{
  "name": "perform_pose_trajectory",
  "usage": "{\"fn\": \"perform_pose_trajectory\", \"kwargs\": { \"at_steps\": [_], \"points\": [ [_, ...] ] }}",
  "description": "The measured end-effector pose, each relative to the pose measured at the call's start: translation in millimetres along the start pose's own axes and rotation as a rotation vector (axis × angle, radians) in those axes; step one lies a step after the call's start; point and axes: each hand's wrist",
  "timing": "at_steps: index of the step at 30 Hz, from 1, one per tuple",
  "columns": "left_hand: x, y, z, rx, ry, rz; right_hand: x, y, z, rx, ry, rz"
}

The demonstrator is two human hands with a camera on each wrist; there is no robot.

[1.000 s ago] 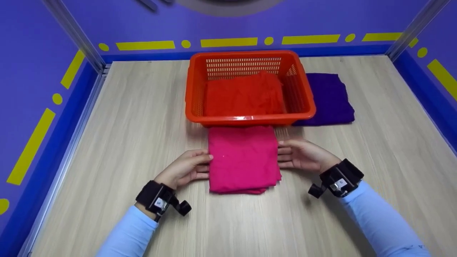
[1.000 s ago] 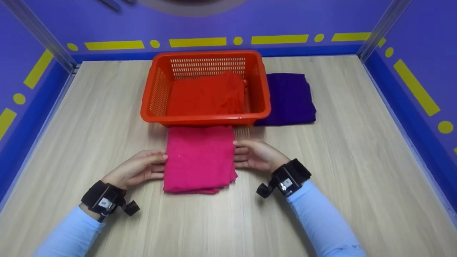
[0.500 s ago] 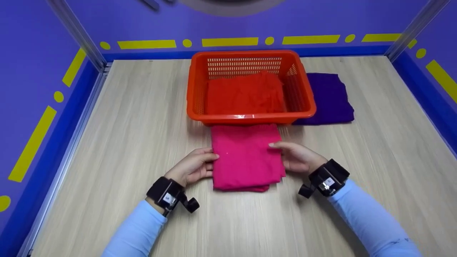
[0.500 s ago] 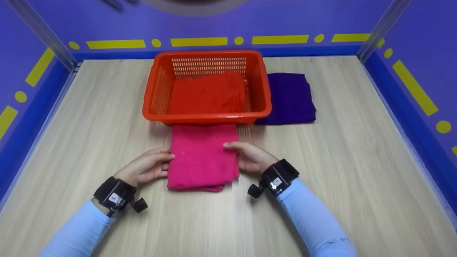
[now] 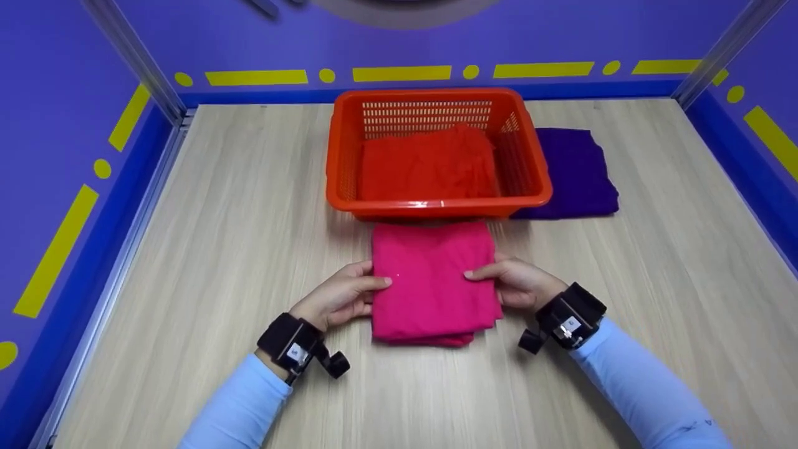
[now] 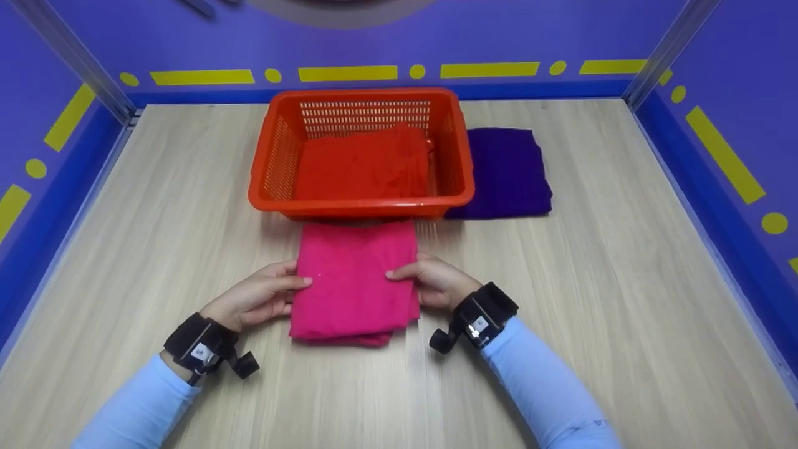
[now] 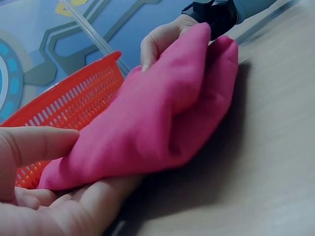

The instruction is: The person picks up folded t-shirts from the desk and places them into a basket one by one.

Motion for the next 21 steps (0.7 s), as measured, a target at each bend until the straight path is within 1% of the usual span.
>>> {"fn": "perform_pose_trajectory", "kwargs": {
  "at_steps": [5, 12, 15, 21],
  "points": [
    [8.4, -5.3, -4.3, -0.025, -0.014, 0.036, 3.9, -5.7, 1.5, 0.014, 0.0, 0.024],
    [17.6, -18.0, -17.1, -0.053, -0.016, 0.077, 14.6, -18.3, 12.6, 0.027, 0.031, 0.059],
    [21.4, -23.1, -23.6, -0.038, -0.025, 0.088, 20.3, -24.5, 21.2, 0.031, 0.05, 0.108],
    [28.1, -34.2, -35.4, 0.056, -0.063, 0.105, 32.7, -36.5, 41.6, 0.007, 0.113, 0.252]
  ]
}}
Point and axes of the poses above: each hand's wrist, its own x-axis away from the middle knuckle, its own y-axis out of the back of the hand, z = x × y, and after that the axes turned 13 degrees about z, right-handed
